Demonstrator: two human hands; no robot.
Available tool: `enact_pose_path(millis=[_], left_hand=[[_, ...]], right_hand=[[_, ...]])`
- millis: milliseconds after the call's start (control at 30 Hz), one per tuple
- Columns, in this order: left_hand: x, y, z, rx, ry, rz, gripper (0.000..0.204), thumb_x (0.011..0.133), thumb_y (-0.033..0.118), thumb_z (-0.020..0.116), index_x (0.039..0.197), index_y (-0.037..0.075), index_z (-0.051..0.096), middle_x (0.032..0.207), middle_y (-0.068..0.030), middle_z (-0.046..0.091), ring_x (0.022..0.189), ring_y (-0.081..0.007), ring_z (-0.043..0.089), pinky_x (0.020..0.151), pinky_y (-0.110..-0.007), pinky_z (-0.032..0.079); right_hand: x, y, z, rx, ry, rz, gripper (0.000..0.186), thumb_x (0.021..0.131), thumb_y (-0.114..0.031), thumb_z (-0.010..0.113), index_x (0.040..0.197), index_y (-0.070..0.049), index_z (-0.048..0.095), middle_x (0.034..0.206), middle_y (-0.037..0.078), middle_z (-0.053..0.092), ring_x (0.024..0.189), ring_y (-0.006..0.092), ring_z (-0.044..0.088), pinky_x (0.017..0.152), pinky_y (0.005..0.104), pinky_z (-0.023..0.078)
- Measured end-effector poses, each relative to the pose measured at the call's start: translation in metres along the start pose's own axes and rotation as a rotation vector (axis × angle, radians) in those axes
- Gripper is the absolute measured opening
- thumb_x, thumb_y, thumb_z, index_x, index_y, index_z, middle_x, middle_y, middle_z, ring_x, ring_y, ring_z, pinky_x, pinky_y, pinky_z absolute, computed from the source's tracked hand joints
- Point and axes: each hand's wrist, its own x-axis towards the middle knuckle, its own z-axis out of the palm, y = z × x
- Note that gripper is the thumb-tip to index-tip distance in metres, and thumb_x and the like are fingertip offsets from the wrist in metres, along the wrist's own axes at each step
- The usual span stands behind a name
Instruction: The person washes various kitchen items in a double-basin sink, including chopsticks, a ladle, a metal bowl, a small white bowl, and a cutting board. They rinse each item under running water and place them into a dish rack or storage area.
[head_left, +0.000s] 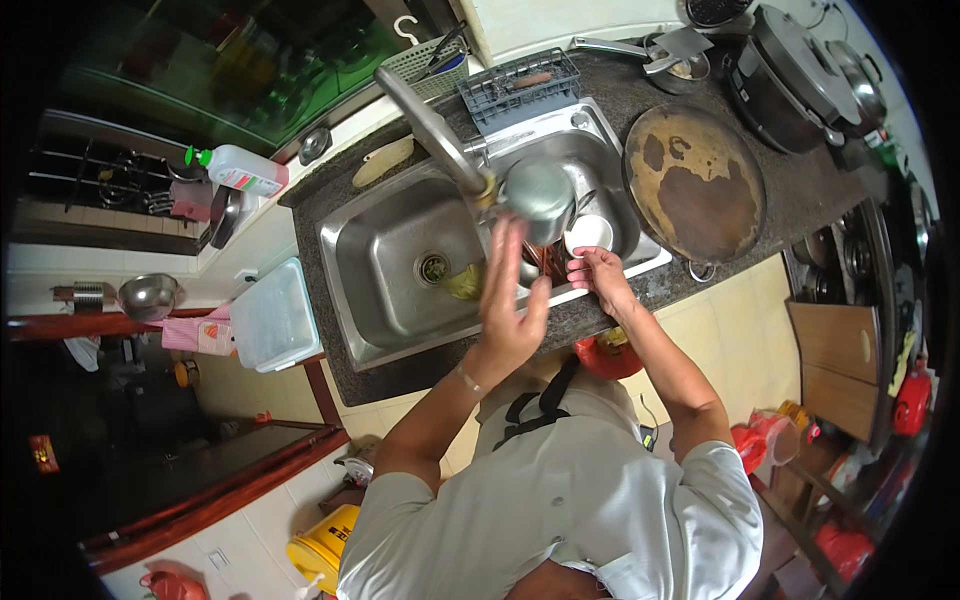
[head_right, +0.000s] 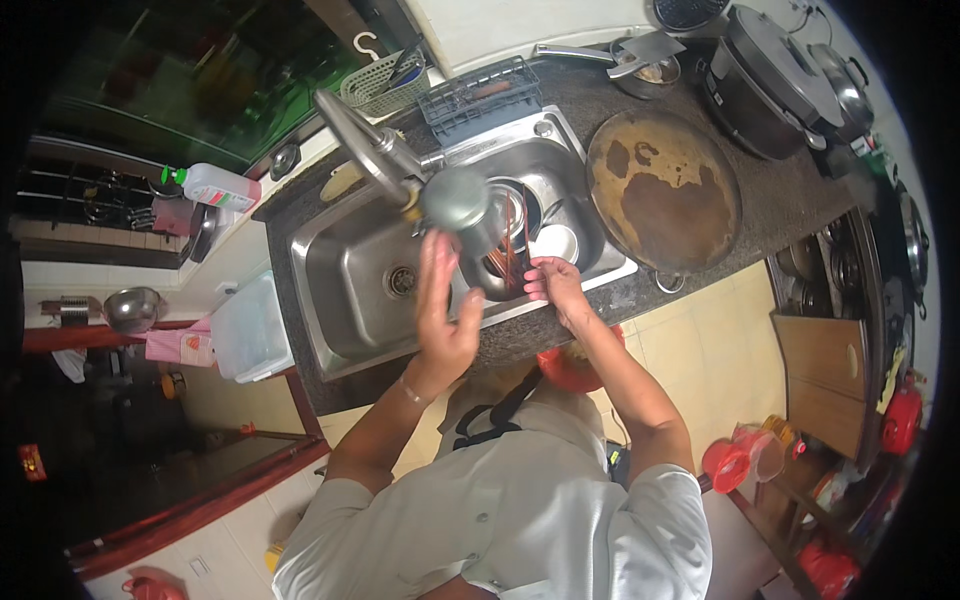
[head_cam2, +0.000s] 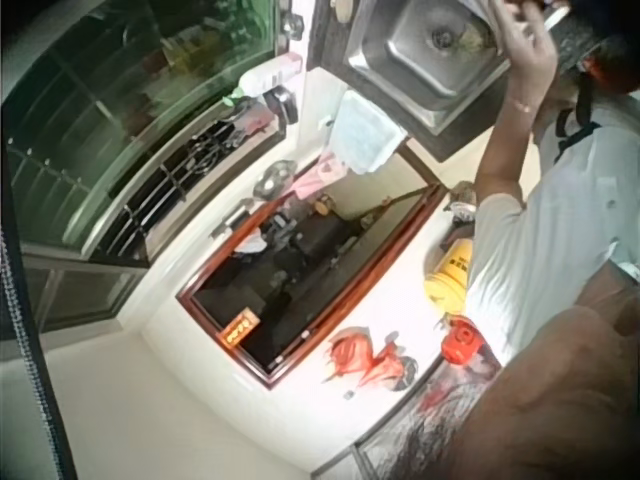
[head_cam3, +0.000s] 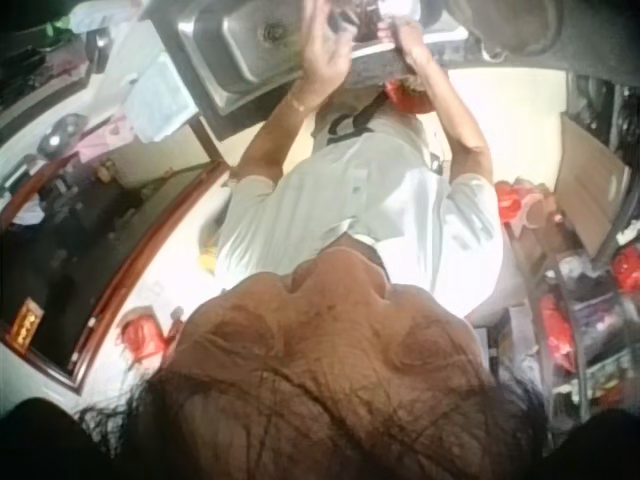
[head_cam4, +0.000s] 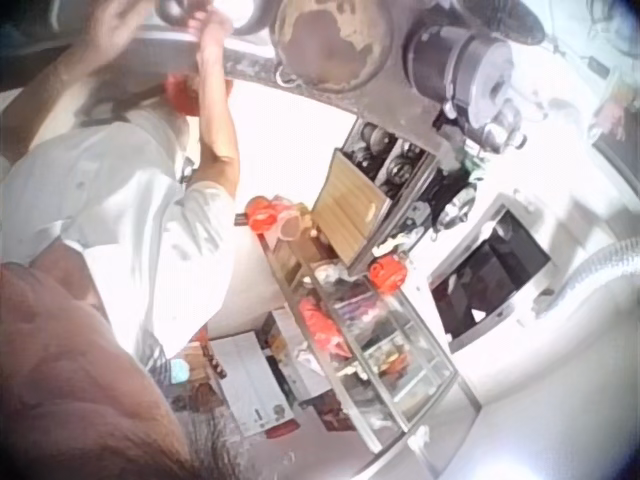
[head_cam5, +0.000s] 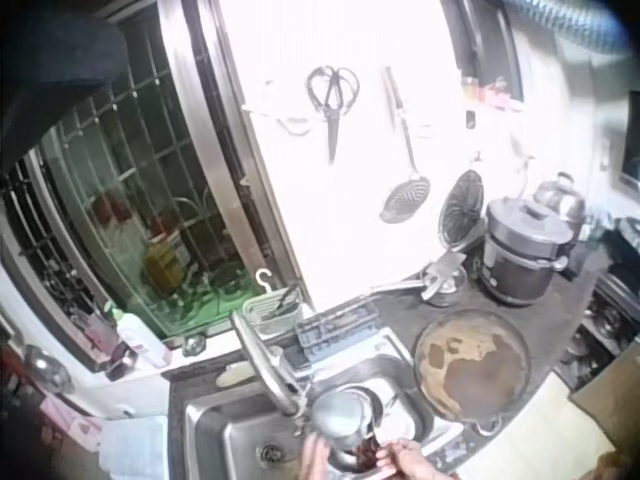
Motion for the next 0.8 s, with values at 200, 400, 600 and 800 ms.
enact_pose_path(millis=[200, 400, 600, 800], left_hand=[[0.057, -0.014, 0.046, -0.131, 0.013, 0.104, 0.056, 0.082, -0.004, 0.051, 0.135, -0.007, 0.035, 0.143, -0.0254, 0.030, 0.133, -0.0373, 0.031, 0.107, -0.042, 0.029], [0.038, -0.092, 0.047, 0.168, -0.012, 0.222, 0.047, 0.081, 0.002, 0.055, 0.127, -0.002, 0.048, 0.131, -0.0195, 0.045, 0.119, -0.0361, 0.046, 0.101, -0.042, 0.037], [0.061, -0.175, 0.029, 0.481, -0.182, 0.113, 0.059, 0.081, 0.015, 0.058, 0.132, -0.005, 0.036, 0.137, -0.0273, 0.033, 0.131, -0.0405, 0.030, 0.109, -0.047, 0.025], [0.073, -0.209, 0.016, 0.647, -0.367, 0.044, 0.066, 0.083, 0.021, 0.058, 0.135, -0.008, 0.030, 0.143, -0.0237, 0.029, 0.137, -0.0361, 0.021, 0.112, -0.045, 0.019]], right_hand=[[0.020, -0.007, -0.013, 0.027, -0.008, 0.026, 0.020, 0.096, -0.014, 0.041, 0.104, -0.001, 0.054, 0.081, 0.010, 0.064, 0.061, 0.0166, 0.063, 0.054, 0.0273, 0.054], [0.011, -0.026, -0.017, 0.047, 0.052, 0.022, 0.020, 0.096, -0.013, 0.042, 0.105, -0.001, 0.054, 0.082, 0.011, 0.063, 0.062, 0.0172, 0.063, 0.054, 0.0273, 0.054], [0.019, -0.019, -0.024, 0.071, 0.102, 0.014, 0.020, 0.096, -0.016, 0.043, 0.102, -0.002, 0.057, 0.083, 0.011, 0.064, 0.062, 0.0172, 0.063, 0.054, 0.0266, 0.054], [0.029, -0.008, -0.007, 0.092, 0.113, 0.054, 0.020, 0.096, -0.015, 0.044, 0.105, -0.001, 0.055, 0.083, 0.012, 0.064, 0.065, 0.0182, 0.063, 0.057, 0.0286, 0.055]])
